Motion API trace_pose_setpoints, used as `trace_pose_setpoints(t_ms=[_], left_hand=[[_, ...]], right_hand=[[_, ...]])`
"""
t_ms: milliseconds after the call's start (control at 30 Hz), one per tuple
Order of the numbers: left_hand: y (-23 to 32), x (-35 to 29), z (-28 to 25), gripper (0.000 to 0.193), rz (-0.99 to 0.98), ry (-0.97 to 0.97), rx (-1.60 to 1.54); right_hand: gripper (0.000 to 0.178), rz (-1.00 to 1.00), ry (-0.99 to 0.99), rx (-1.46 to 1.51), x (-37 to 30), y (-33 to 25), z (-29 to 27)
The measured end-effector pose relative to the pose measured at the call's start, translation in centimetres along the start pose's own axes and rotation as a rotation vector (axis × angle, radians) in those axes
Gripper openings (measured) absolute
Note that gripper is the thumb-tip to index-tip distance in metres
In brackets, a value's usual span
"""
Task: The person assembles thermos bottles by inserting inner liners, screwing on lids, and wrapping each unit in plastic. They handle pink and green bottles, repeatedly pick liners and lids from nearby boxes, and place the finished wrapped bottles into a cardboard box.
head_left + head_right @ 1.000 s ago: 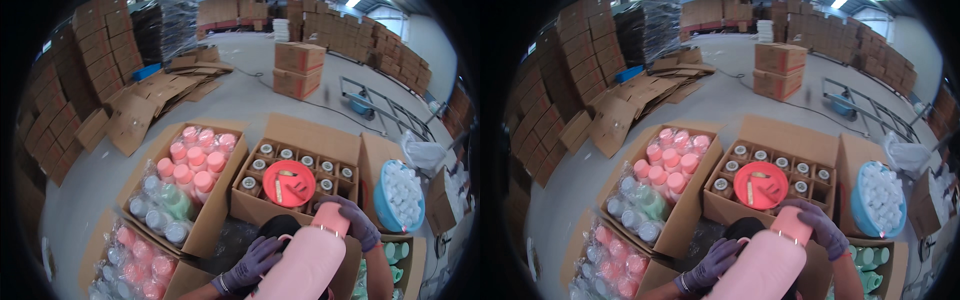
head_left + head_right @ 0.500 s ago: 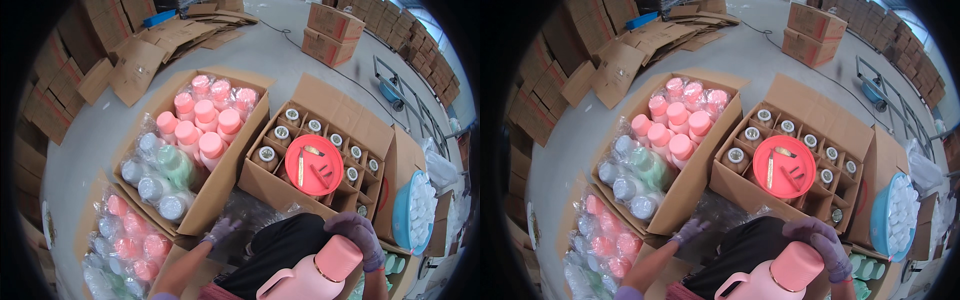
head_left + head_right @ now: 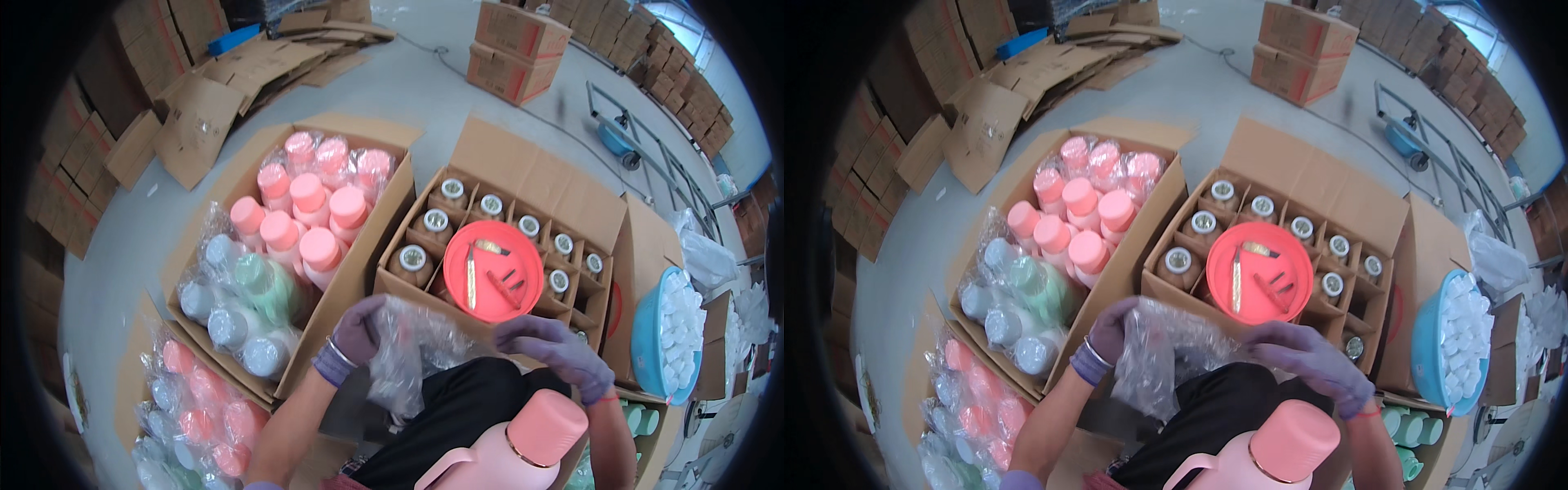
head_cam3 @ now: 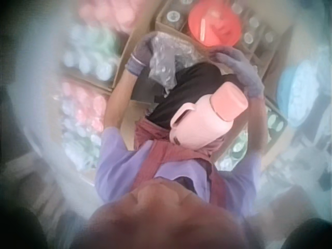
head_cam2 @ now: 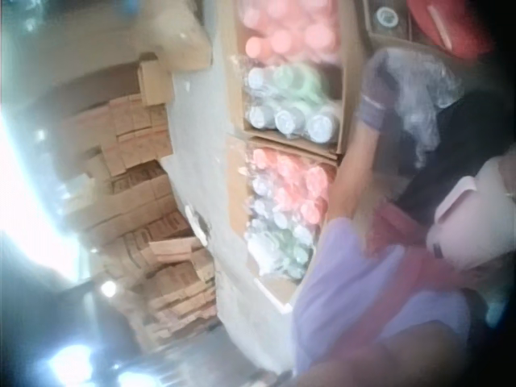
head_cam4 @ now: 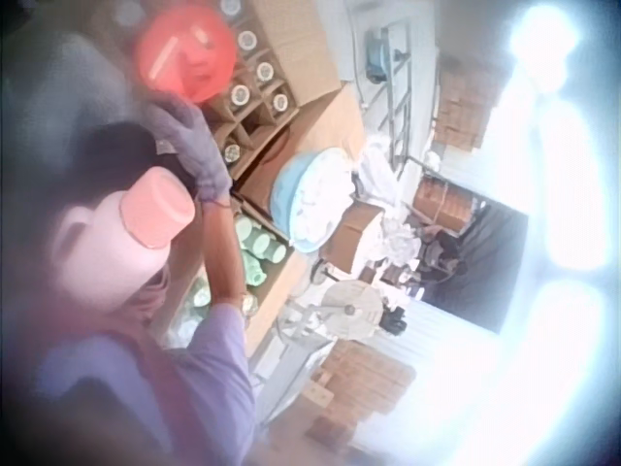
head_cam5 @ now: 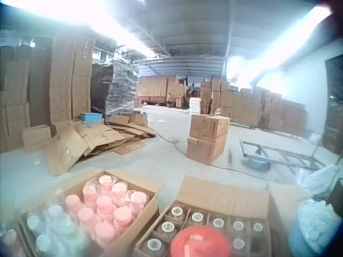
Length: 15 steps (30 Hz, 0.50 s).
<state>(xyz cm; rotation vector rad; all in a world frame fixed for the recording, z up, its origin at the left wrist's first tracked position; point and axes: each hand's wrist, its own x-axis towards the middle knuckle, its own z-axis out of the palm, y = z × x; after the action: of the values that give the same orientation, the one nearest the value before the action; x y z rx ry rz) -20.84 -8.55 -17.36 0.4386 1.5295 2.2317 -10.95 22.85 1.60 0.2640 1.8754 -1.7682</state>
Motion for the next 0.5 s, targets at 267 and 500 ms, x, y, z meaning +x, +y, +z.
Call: trace_pose_setpoints(t_ms=[267, 500], left_hand=[[7.9, 7.2, 13.2, 0.061, -0.201, -0.01, -0.726], [6.1, 4.1, 16.8, 0.039, -0.283, -0.026, 0.122]], right_hand=[[0.031, -0.29, 0.34, -0.088, 3.2, -1.4, 1.5], [0.024, -0.456, 0.576, 0.345, -1.7, -0.4, -0.5]])
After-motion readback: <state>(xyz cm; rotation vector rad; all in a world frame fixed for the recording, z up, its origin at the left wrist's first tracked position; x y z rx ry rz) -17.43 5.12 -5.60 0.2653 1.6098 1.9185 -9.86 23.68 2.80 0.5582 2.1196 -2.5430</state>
